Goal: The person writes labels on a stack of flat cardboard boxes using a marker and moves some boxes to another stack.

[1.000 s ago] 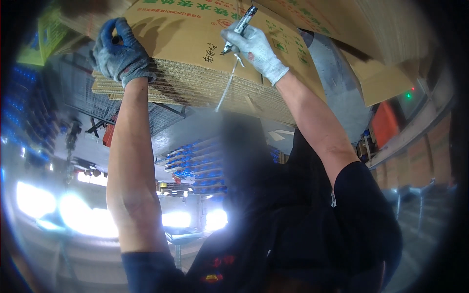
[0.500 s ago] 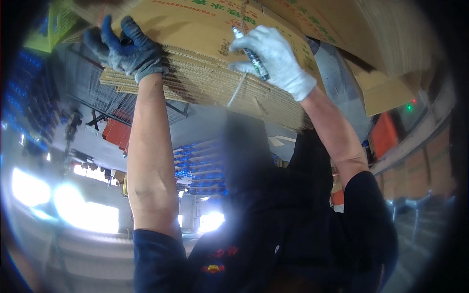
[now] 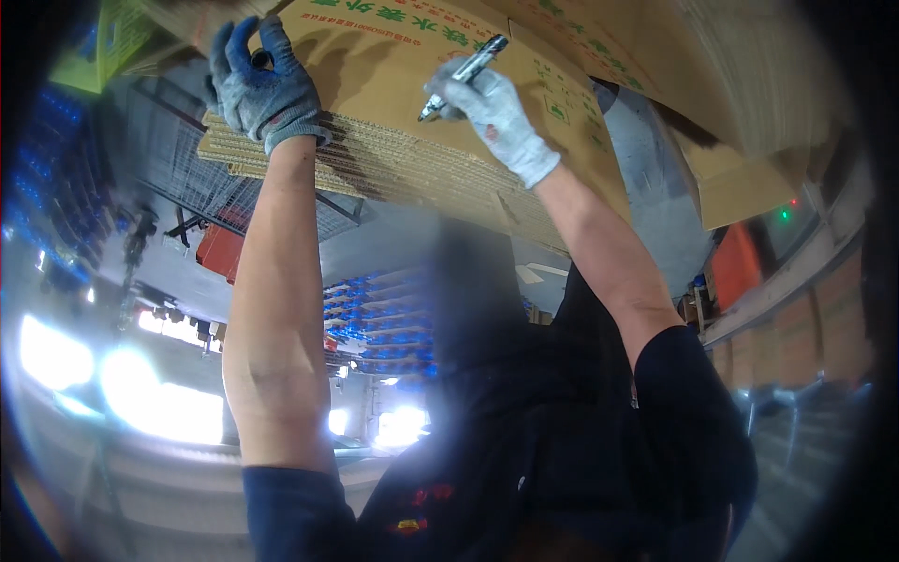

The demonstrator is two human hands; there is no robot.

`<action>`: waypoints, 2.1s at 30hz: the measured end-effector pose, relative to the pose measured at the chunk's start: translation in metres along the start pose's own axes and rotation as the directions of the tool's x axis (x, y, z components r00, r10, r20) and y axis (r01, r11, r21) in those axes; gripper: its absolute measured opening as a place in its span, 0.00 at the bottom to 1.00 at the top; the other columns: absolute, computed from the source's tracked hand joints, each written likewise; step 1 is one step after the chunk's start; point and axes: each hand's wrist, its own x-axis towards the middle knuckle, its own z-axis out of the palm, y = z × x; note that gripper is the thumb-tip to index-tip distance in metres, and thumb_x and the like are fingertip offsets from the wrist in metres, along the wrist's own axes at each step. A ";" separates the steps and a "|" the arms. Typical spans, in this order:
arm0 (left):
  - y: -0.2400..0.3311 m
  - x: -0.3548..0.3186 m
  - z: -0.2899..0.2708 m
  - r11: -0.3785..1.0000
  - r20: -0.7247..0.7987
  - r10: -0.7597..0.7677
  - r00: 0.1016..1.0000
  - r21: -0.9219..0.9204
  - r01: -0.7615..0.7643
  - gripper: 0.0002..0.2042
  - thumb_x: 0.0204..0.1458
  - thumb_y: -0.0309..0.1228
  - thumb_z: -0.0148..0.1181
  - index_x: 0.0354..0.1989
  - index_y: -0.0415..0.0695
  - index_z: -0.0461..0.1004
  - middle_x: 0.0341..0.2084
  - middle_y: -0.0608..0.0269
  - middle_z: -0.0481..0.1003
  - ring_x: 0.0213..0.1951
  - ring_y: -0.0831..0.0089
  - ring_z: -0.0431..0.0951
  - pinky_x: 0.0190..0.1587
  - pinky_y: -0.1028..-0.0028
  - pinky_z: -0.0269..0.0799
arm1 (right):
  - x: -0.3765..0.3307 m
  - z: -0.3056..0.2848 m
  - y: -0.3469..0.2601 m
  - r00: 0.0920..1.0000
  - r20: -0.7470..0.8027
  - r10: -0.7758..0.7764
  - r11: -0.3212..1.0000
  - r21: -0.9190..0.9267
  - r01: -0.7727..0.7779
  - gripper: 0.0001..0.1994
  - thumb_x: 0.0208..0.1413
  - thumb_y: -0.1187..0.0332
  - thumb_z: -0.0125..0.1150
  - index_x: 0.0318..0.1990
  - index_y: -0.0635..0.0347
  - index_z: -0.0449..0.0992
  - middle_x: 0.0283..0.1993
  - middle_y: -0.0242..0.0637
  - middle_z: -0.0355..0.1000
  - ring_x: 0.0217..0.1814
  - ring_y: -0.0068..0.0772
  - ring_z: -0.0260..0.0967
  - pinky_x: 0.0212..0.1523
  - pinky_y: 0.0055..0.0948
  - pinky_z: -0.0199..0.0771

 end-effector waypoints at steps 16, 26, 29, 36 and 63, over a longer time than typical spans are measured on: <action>0.000 0.000 -0.003 0.999 0.035 -0.023 0.999 0.045 0.022 0.13 0.53 0.46 0.59 0.37 0.50 0.78 0.37 0.65 0.77 0.32 0.70 0.76 0.39 0.68 0.71 | 0.009 0.000 0.019 0.991 -0.119 0.070 0.976 -0.195 -0.092 0.07 0.55 0.71 0.64 0.35 0.63 0.74 0.27 0.30 0.71 0.24 0.15 0.63 0.21 0.15 0.61; -0.001 0.000 -0.003 0.997 0.031 0.025 0.999 0.070 -0.028 0.14 0.53 0.47 0.59 0.38 0.50 0.78 0.35 0.65 0.77 0.32 0.70 0.76 0.41 0.68 0.70 | 0.010 -0.006 0.027 0.993 -0.117 0.025 0.971 -0.232 -0.052 0.06 0.56 0.70 0.64 0.36 0.63 0.75 0.24 0.29 0.71 0.15 0.11 0.56 0.14 0.15 0.54; 0.001 0.000 -0.002 0.999 0.042 -0.030 0.999 0.039 0.028 0.14 0.53 0.46 0.59 0.38 0.50 0.78 0.34 0.65 0.77 0.31 0.70 0.76 0.40 0.68 0.70 | 0.010 -0.010 0.027 0.992 -0.101 0.069 0.963 -0.254 -0.093 0.06 0.55 0.70 0.64 0.36 0.63 0.75 0.23 0.28 0.70 0.14 0.11 0.54 0.12 0.15 0.52; -0.001 0.000 -0.003 0.999 0.045 -0.012 0.999 0.043 0.010 0.13 0.53 0.46 0.59 0.37 0.51 0.78 0.33 0.66 0.77 0.30 0.70 0.76 0.40 0.68 0.70 | 0.011 -0.005 0.018 0.991 -0.117 0.071 0.977 -0.194 -0.092 0.09 0.57 0.67 0.61 0.40 0.63 0.73 0.35 0.32 0.73 0.32 0.19 0.70 0.31 0.19 0.72; 0.001 0.001 -0.003 0.999 0.046 -0.012 0.999 0.036 0.010 0.13 0.53 0.46 0.59 0.38 0.51 0.79 0.33 0.66 0.77 0.31 0.70 0.76 0.44 0.68 0.67 | 0.021 -0.012 0.026 0.980 -0.196 0.018 0.980 -0.192 -0.056 0.07 0.56 0.66 0.64 0.34 0.60 0.75 0.24 0.30 0.70 0.15 0.11 0.54 0.14 0.14 0.52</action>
